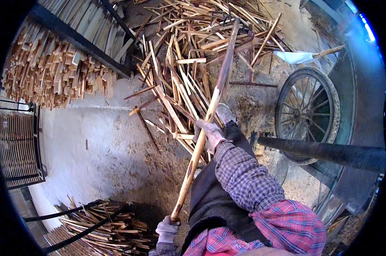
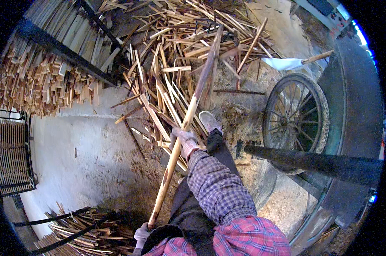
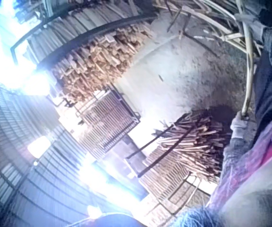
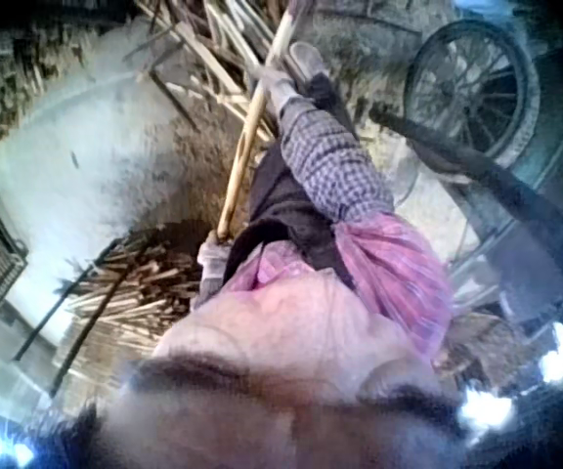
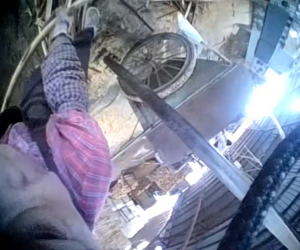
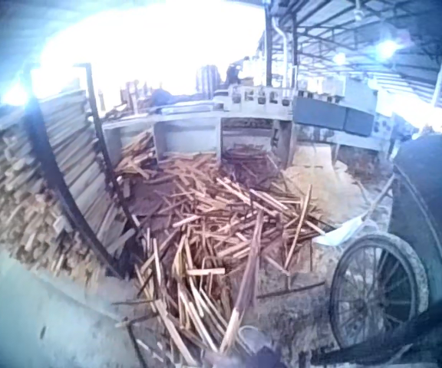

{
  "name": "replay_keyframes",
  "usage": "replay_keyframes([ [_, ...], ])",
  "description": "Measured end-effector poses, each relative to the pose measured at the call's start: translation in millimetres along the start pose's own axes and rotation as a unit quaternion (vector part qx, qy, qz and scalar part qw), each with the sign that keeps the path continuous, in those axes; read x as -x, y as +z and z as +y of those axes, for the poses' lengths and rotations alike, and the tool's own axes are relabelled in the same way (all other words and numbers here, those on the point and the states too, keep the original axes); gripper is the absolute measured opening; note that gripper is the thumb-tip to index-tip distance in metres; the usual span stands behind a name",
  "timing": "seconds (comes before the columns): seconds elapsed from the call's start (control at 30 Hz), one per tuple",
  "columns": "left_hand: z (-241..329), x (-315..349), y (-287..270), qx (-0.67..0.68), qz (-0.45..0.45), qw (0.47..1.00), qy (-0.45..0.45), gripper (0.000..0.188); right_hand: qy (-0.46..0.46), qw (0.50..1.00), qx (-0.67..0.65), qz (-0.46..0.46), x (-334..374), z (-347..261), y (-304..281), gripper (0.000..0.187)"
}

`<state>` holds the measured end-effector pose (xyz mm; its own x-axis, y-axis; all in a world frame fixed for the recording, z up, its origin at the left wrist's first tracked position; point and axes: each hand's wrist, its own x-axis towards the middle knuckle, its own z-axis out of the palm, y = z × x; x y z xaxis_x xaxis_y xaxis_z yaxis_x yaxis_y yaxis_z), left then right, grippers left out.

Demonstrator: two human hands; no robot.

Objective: The person uses a pitchfork to gather scattered wood pieces from the floor into a pile. They then squat down, pick up the wood pieces by hand, and bundle them together before placing the bundle onto a metal rack.

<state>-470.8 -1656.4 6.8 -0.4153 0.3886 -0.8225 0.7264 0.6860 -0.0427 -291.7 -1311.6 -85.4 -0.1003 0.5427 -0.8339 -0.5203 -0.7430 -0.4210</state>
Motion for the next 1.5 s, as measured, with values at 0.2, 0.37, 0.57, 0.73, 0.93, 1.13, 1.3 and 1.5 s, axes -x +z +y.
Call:
replay_keyframes([
  [0.2,22,-32,28,-0.025,0.017,0.997,-0.067,0.036,0.084,0.996,0.007,0.001,-28,-18,-19,0.016],
  [0.37,62,-31,27,-0.021,-0.041,0.986,-0.157,0.036,0.14,0.986,0.086,0.003,-15,-110,11,0.014],
  [0.57,309,-129,-60,-0.02,-0.097,0.993,-0.07,0.041,0.002,0.994,-0.034,-0.099,-113,-303,11,0.022],
  [0.73,531,-208,-120,0.137,-0.251,0.957,0.054,0.061,-0.183,0.968,0.171,0.006,-222,-495,24,0.033],
  [0.93,748,-208,-235,-0.101,0.032,0.813,0.572,0.026,-0.153,0.834,0.477,0.232,-295,-571,-6,0.048],
  [1.13,715,-241,-176,0.34,-0.215,0.878,0.26,0.026,-0.108,0.978,0.163,-0.076,-275,-489,-42,0.022],
  [1.3,693,-201,-101,0.422,-0.252,0.852,0.18,0.024,-0.139,0.974,0.18,0.011,-259,-436,-93,0.02],
  [1.5,655,-145,-127,0.177,-0.246,0.943,0.14,0.04,-0.111,0.986,0.122,-0.019,-190,-403,-95,0.019],
])
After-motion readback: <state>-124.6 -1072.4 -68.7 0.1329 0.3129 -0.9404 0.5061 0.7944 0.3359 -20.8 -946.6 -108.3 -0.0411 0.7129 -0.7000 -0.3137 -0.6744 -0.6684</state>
